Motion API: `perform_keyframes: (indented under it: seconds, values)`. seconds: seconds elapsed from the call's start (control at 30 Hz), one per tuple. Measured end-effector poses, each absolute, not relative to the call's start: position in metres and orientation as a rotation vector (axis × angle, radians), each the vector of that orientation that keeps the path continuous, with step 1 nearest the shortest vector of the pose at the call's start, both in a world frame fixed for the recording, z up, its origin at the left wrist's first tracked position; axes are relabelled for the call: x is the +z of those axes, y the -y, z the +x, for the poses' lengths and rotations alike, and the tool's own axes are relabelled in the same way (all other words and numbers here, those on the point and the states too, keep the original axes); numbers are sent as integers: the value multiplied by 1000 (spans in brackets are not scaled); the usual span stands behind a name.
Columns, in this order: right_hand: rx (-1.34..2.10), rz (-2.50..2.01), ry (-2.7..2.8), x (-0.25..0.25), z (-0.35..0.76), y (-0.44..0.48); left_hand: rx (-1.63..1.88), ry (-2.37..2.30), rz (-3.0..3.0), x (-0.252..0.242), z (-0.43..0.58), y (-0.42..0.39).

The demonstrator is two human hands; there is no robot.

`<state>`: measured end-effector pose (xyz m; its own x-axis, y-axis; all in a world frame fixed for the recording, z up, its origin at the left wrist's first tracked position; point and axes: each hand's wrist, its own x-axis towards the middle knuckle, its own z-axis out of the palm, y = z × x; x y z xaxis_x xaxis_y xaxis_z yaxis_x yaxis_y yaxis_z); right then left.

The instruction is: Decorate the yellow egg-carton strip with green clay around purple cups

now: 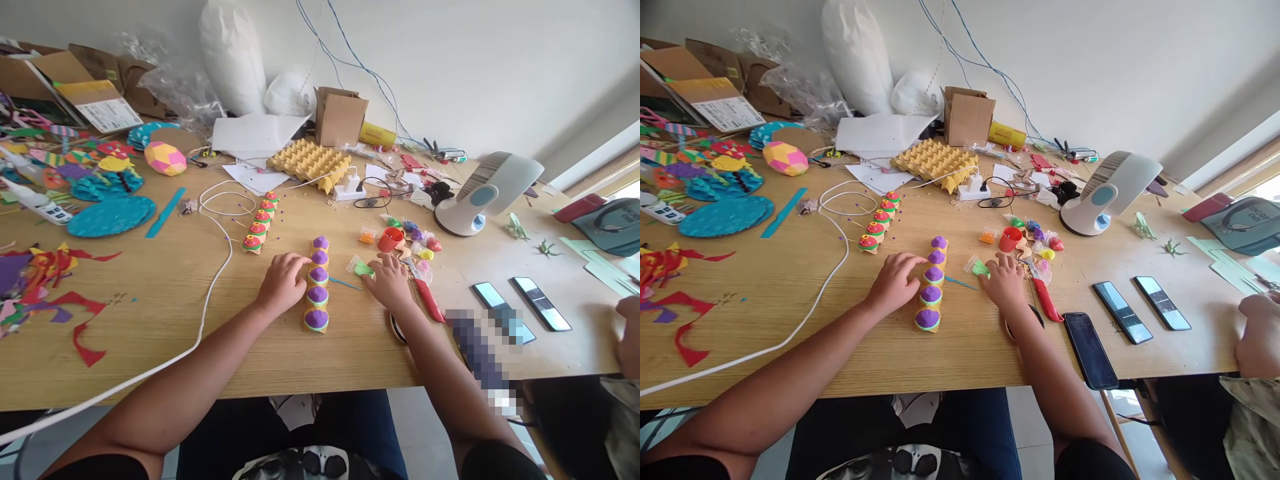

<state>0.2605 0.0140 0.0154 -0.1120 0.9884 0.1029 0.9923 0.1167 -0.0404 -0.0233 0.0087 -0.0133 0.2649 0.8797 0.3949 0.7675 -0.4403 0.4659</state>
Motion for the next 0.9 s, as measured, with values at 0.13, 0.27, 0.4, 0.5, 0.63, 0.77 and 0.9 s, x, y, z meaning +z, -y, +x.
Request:
perform_keyframes:
  seconds: [0.13, 0.27, 0.4, 0.5, 0.63, 0.77, 0.9]
  values:
    - [-63, -1986, 2245, 13, 261, -9, 918, -1538, 2359, -15, -24, -9]
    - [-86, -1902, 2192, 15, 263, -1, 945, -1520, 2369, -17, -23, -9]
    - [109, -1734, 2033, 28, 250, 11, 1062, -1427, 2383, -13, -20, -7]
    - [496, -1526, 1822, 37, 223, 18, 1197, -1336, 2403, -5, -18, -3]
    - [751, -1222, 1648, 38, 186, 16, 1350, -1298, 2413, 5, -16, 3]
    - [706, -1113, 1709, 27, 177, 10, 1491, -1305, 2405, 9, -16, 5]
    - [698, -1139, 1671, 18, 182, 10, 1576, -1330, 2398, 9, -15, 5]
